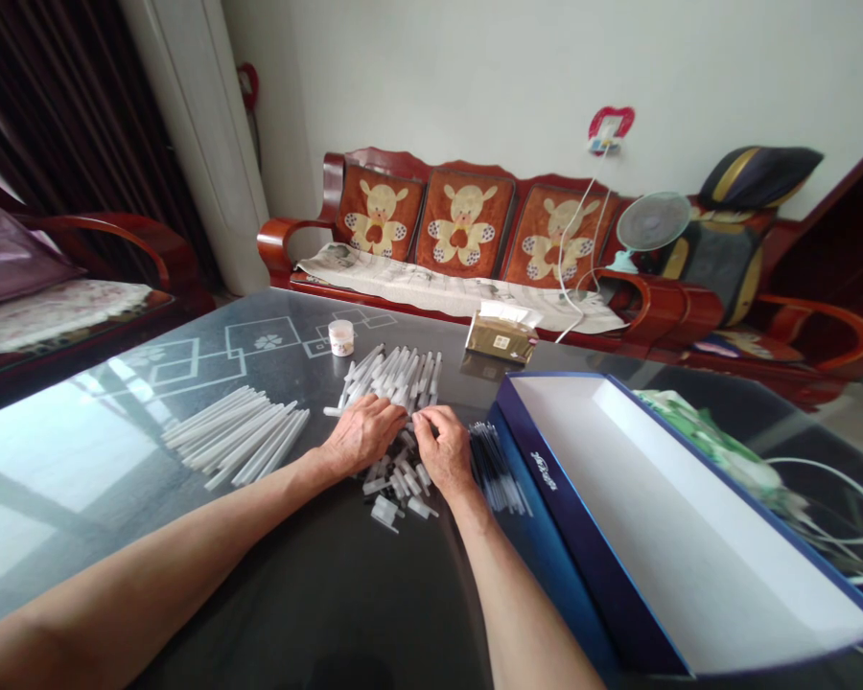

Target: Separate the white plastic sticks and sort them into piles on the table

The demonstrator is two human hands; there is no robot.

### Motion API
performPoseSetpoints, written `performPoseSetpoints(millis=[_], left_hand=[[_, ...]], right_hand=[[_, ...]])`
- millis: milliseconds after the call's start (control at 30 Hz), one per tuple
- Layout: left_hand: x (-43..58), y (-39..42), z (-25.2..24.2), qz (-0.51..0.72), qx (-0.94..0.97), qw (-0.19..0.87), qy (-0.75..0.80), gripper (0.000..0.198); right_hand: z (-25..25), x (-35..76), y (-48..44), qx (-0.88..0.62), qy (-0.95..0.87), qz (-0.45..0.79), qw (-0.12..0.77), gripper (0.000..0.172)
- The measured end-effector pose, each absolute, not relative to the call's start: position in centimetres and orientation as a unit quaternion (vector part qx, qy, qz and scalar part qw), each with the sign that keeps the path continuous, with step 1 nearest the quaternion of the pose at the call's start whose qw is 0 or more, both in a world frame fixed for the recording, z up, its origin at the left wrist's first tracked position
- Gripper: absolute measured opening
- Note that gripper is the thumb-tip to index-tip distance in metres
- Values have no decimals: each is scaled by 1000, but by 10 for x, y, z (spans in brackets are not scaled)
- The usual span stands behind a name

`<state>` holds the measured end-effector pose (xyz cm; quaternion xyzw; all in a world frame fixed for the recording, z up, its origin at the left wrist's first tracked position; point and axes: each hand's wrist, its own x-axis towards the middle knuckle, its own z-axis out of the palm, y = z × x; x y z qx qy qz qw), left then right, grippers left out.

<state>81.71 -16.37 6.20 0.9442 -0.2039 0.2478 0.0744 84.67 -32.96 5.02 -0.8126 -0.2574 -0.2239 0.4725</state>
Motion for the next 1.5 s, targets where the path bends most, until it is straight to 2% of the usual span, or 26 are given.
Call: performPoseSetpoints(millis=[167,433,600,900,1067,1367,1500], left_hand=[[817,-163,63,246,945,74,-203,30],[816,-164,63,249,944,75,-204,29],[817,-163,62,248,944,75,-203,28],[816,-164,63,247,945,73,-201,29],[816,-163,63,247,945,69,-201,30],[817,-164,61,249,945,70,-202,30],[817,-163,61,246,946,63,-201,29]], right_hand=[[50,846,-330,-795,-284,-221,488,15],[49,848,-330,-818,-249,-225,468,24],[50,846,-330,-805,-282,-221,474,16],[48,848,-330,-822,-251,-218,463,24],[48,847,-330,-809,-279,-219,470,16],[48,848,-330,-826,-254,-213,457,26],[47,849,-330,-817,-277,-221,454,22]])
